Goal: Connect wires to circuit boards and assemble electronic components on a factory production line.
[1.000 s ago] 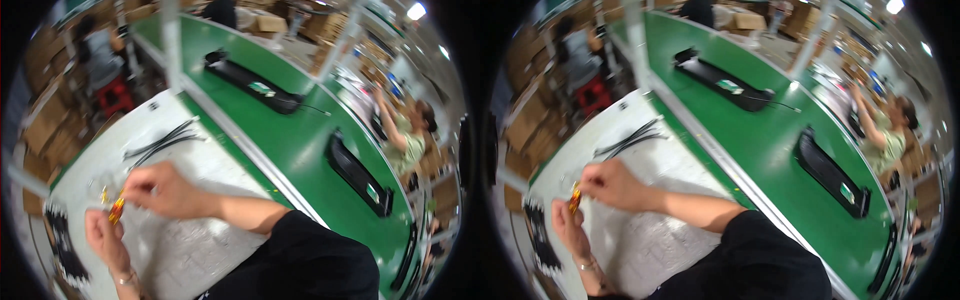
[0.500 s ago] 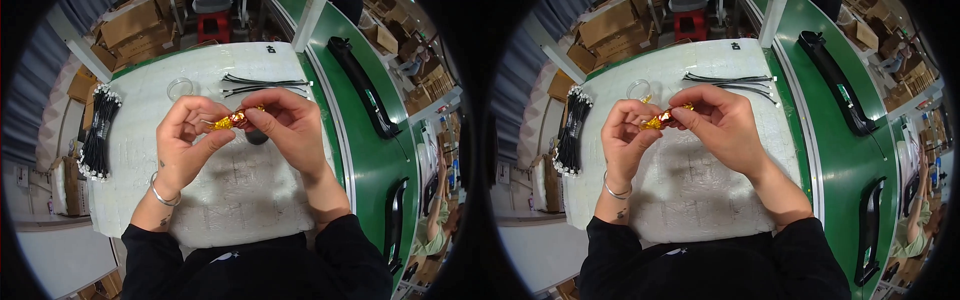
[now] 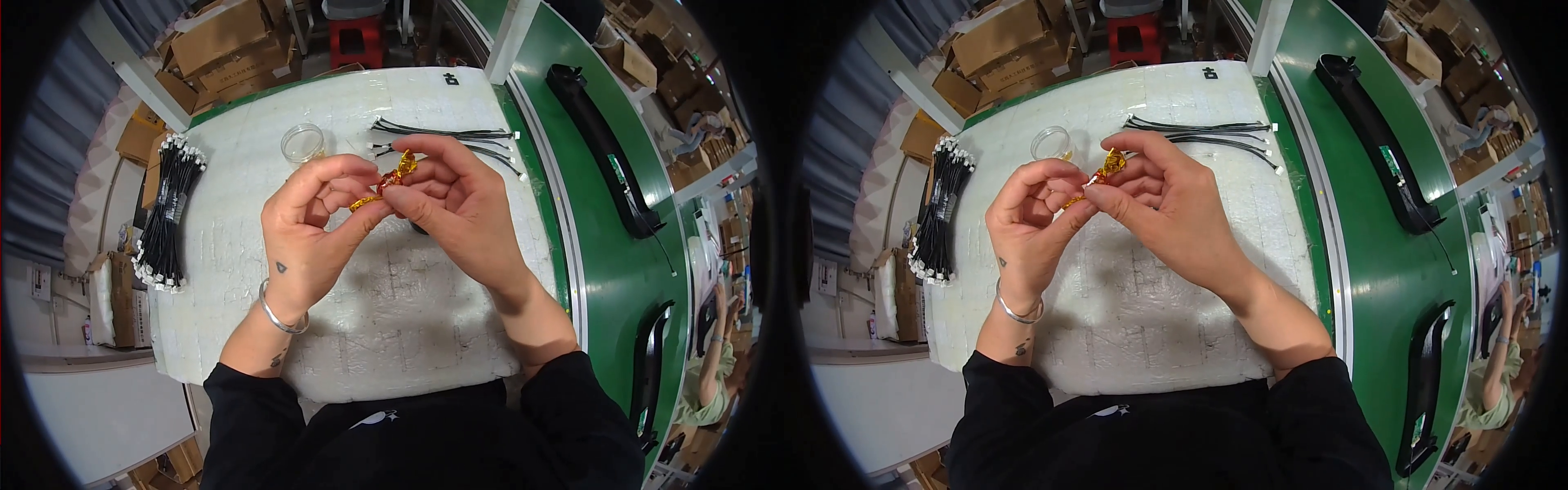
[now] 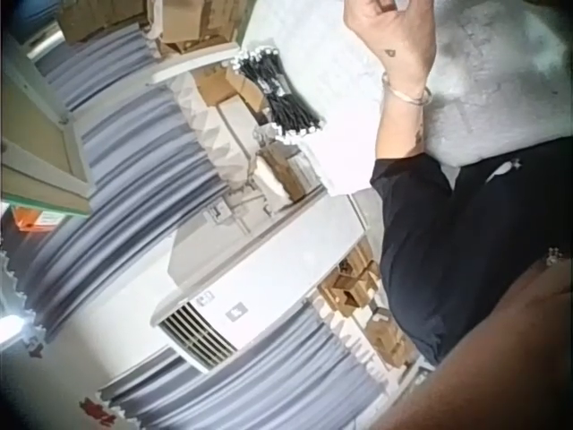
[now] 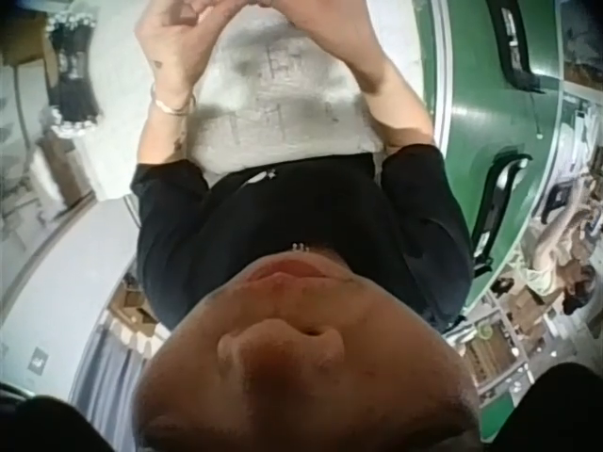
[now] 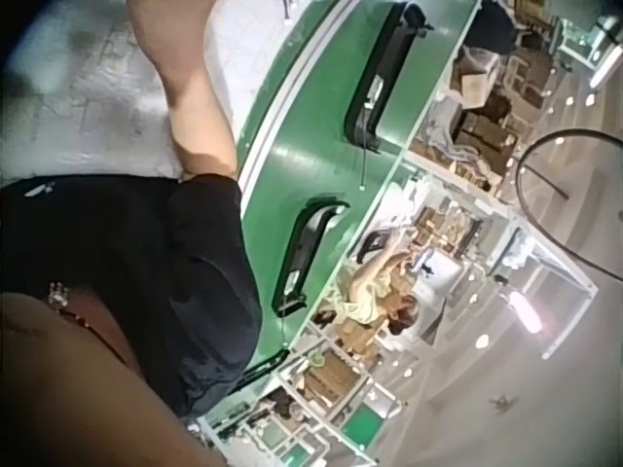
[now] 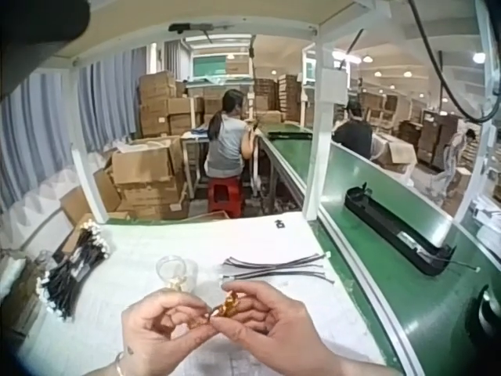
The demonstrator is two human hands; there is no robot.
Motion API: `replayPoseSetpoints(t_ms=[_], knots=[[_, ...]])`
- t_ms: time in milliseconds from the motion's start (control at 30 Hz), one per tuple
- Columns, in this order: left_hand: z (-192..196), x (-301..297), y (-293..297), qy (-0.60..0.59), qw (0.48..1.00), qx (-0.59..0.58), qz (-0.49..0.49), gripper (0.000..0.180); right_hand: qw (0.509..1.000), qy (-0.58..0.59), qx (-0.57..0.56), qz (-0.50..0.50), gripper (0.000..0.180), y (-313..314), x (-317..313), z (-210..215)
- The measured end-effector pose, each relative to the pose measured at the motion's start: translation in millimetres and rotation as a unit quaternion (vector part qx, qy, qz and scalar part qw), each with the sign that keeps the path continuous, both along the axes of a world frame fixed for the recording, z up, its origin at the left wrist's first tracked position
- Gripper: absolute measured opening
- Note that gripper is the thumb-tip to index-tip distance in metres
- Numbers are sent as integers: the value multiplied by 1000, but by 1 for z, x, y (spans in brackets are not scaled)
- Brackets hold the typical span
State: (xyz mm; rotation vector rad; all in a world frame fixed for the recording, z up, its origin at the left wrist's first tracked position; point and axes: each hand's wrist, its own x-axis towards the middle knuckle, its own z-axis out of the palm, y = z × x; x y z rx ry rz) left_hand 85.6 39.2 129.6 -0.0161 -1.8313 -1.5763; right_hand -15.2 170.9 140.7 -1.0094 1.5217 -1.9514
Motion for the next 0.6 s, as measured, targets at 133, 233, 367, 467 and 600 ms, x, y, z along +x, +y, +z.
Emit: replayPoseSetpoints(t_ms=[133,233,367,467,600], knots=[[2,-1,1,5,981,-185,62,30,1000,-10,4,12,32,1,-3,-5],[2,-1,-1,-53,993,-103,15,29,999,1,-33,10,35,0,-1,-5],[0,-1,-9,-55,998,3,-44,31,999,32,-9,9,38,1,-2,-6],[1,-3,-8,-57,998,6,-33,29,995,97,-15,-10,40,0,-2,-9],[3,-4,-3,-48,991,-121,29,24,985,167,-5,-46,42,0,-4,-8]])
